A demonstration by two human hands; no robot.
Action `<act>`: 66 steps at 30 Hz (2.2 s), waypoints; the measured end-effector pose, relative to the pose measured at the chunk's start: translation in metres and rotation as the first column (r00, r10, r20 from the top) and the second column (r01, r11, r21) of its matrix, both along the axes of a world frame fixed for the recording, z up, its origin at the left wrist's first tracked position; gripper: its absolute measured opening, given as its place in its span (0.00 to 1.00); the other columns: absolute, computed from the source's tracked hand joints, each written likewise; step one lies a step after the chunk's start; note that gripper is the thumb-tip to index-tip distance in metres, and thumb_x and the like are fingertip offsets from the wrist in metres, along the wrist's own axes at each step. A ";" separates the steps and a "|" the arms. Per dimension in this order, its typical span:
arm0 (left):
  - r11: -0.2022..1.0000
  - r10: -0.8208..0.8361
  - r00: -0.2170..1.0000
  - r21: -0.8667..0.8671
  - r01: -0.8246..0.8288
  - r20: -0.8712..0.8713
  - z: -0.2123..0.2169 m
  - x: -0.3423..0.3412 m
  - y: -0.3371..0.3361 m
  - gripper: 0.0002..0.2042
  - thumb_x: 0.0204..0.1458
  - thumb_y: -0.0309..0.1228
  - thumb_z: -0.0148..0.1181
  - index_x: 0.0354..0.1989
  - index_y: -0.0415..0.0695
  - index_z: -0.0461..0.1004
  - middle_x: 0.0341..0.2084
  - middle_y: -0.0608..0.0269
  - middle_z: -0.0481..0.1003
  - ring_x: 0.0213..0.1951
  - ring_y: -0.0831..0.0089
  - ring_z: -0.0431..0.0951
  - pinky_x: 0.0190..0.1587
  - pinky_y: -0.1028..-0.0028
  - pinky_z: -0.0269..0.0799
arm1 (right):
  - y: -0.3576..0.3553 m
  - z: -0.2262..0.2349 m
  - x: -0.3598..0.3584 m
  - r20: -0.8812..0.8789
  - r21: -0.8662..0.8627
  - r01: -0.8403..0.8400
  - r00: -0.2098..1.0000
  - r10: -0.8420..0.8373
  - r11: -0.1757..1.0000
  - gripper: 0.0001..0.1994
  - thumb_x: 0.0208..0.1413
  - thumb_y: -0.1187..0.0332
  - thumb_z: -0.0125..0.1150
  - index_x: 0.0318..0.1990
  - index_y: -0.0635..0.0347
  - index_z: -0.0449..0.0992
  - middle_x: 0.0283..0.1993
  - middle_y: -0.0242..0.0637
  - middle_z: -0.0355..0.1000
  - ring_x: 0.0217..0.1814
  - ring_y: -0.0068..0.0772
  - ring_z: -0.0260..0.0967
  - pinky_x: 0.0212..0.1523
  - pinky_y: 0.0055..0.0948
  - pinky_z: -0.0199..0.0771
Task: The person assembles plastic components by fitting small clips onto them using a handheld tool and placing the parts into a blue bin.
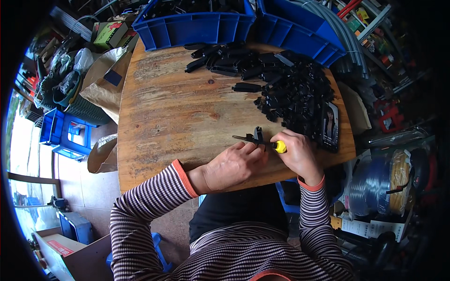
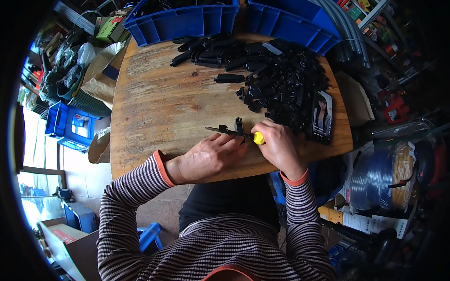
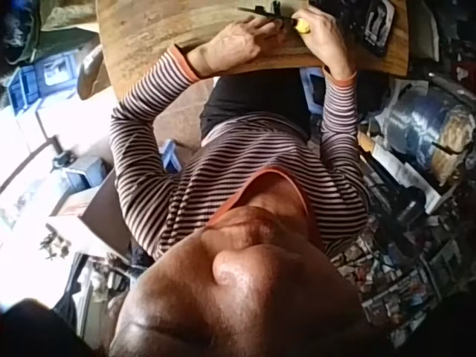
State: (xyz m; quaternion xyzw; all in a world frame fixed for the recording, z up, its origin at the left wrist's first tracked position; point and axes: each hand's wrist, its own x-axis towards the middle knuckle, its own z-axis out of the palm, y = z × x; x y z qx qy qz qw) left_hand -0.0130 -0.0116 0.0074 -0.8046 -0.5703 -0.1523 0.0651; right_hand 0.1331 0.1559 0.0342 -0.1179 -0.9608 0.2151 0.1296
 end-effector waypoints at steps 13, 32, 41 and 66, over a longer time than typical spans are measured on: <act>1.000 -0.003 1.000 -0.010 0.003 0.001 0.002 0.000 -0.001 0.25 0.45 0.30 0.56 0.54 0.36 0.66 0.52 0.50 0.68 0.53 0.60 0.70 0.51 0.68 0.70 | -0.002 0.002 -0.031 -0.267 -0.175 0.053 0.959 -0.099 0.983 0.08 0.46 0.79 0.66 0.34 0.62 0.75 0.29 0.41 0.74 0.32 0.38 0.74 0.32 0.30 0.71; 1.000 0.007 1.000 -0.030 -0.006 0.021 -0.001 0.002 0.001 0.23 0.47 0.30 0.54 0.53 0.37 0.68 0.51 0.50 0.69 0.54 0.60 0.70 0.53 0.68 0.70 | 0.005 -0.002 -0.036 -0.231 -0.107 -0.152 0.965 0.125 0.982 0.10 0.39 0.83 0.63 0.31 0.62 0.75 0.31 0.38 0.75 0.36 0.41 0.73 0.34 0.31 0.73; 1.000 0.004 0.999 -0.030 -0.002 0.037 -0.003 0.002 0.000 0.23 0.47 0.30 0.54 0.54 0.37 0.67 0.50 0.52 0.69 0.52 0.61 0.72 0.51 0.70 0.73 | -0.003 -0.010 -0.032 -0.269 0.008 -0.100 0.958 0.098 0.995 0.10 0.38 0.83 0.62 0.31 0.62 0.74 0.31 0.39 0.74 0.35 0.41 0.72 0.35 0.33 0.73; 0.999 -0.034 0.999 0.006 0.034 0.038 0.000 0.002 0.004 0.21 0.44 0.30 0.54 0.50 0.36 0.70 0.53 0.49 0.68 0.55 0.58 0.69 0.53 0.67 0.70 | -0.002 0.009 -0.064 -0.626 -0.660 -0.298 0.725 -0.287 0.690 0.06 0.58 0.71 0.61 0.32 0.61 0.71 0.23 0.34 0.73 0.21 0.16 0.66 0.24 0.18 0.68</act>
